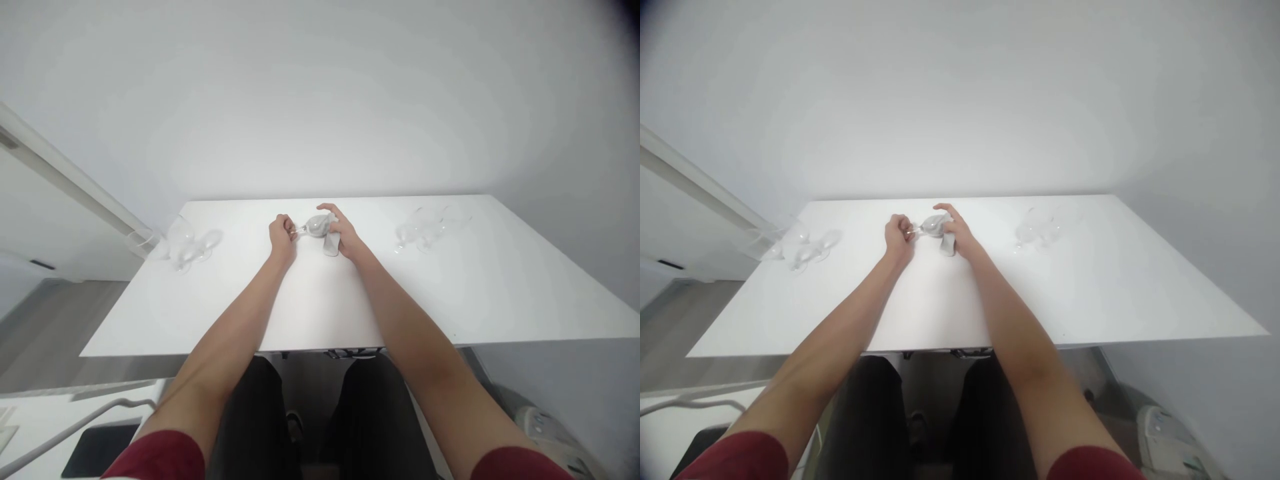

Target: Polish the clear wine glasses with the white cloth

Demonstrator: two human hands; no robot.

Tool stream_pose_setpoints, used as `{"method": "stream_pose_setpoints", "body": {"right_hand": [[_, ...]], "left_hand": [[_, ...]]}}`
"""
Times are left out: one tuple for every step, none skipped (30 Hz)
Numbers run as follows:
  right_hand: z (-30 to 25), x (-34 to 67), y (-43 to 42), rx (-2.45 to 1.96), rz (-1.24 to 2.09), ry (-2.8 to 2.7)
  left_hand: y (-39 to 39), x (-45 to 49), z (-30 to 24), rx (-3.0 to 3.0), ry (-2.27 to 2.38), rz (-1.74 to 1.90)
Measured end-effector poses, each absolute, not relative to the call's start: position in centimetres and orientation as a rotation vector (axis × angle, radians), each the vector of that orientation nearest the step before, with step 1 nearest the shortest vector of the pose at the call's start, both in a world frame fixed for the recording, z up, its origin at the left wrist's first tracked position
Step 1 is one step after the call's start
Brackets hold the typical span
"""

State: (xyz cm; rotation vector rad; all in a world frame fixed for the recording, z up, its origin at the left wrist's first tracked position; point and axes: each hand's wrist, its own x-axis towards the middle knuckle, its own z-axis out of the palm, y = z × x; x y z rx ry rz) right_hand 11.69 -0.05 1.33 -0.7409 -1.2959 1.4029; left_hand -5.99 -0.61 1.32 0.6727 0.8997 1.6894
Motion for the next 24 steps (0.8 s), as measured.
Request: {"method": "stream_pose_setpoints", "body": {"right_hand": [[1.3,11.7,0.0,-0.753,1.392,-1.308],[1.2,11.8,0.0,-0.764,1.381,-1.316],[1.3,11.8,-0.1,-0.77,1.375,-1.319],[1.4,11.8,-0.2,-0.765,1.381,-1.312],[1.5,11.9,-0.2,-0.748,1.407,-1.293],[1.7,11.9,-0.3,-0.72,1.449,-1.261],[1.9,12.0,-0.4,-0.681,1.503,-1.22],[2.1,12.1,-0.4,-0.634,1.566,-1.176],[2.3,12.2,-0.5,-0.584,1.628,-1.134],[2.4,12.2,-0.5,-0.537,1.684,-1.1],[2.5,12.3,-0.5,-0.499,1.728,-1.075],[2.6,12.4,-0.5,-0.471,1.759,-1.058],[2.7,12.5,-0.5,-0.454,1.778,-1.048],[2.8,12.5,-0.5,-0.45,1.787,-1.045],[2.8,12.5,-0.5,-0.453,1.788,-1.045],[2.9,12.5,-0.6,-0.459,1.786,-1.049],[2.9,12.5,-0.6,-0.466,1.783,-1.054],[3.0,12.5,-0.7,-0.471,1.779,-1.06],[3.0,12.5,-0.7,-0.473,1.778,-1.064],[3.0,12.4,-0.7,-0.472,1.778,-1.067],[3.0,12.4,-0.7,-0.47,1.782,-1.069],[3.0,12.4,-0.7,-0.472,1.787,-1.073],[3.0,12.4,-0.8,-0.477,1.792,-1.081],[2.9,12.3,-0.8,-0.487,1.793,-1.089]], "left_hand": [[-0.6,-6.1,1.4,0.651,0.899,1.692],[-0.5,-6.1,1.4,0.633,0.897,1.694],[-0.5,-6.2,1.5,0.616,0.894,1.695],[-0.5,-6.2,1.6,0.6,0.889,1.695],[-0.5,-6.2,1.6,0.583,0.882,1.697],[-0.5,-6.3,1.7,0.57,0.87,1.699],[-0.6,-6.3,1.9,0.559,0.855,1.703],[-0.6,-6.3,2.0,0.552,0.838,1.709],[-0.6,-6.4,2.1,0.546,0.822,1.714],[-0.7,-6.4,2.1,0.54,0.81,1.72],[-0.7,-6.5,2.2,0.533,0.802,1.726],[-0.7,-6.5,2.3,0.526,0.8,1.73],[-0.7,-6.6,2.3,0.521,0.802,1.734],[-0.7,-6.6,2.3,0.517,0.805,1.736],[-0.7,-6.7,2.4,0.516,0.807,1.737],[-0.7,-6.7,2.4,0.516,0.806,1.736],[-0.7,-6.7,2.4,0.517,0.8,1.735],[-0.7,-6.7,2.3,0.517,0.793,1.735],[-0.7,-6.7,2.3,0.516,0.786,1.735],[-0.7,-6.7,2.3,0.514,0.78,1.737],[-0.6,-6.7,2.3,0.514,0.773,1.738],[-0.6,-6.7,2.2,0.514,0.766,1.738],[-0.6,-6.6,2.2,0.515,0.76,1.739],[-0.6,-6.6,2.2,0.519,0.756,1.74]]}}
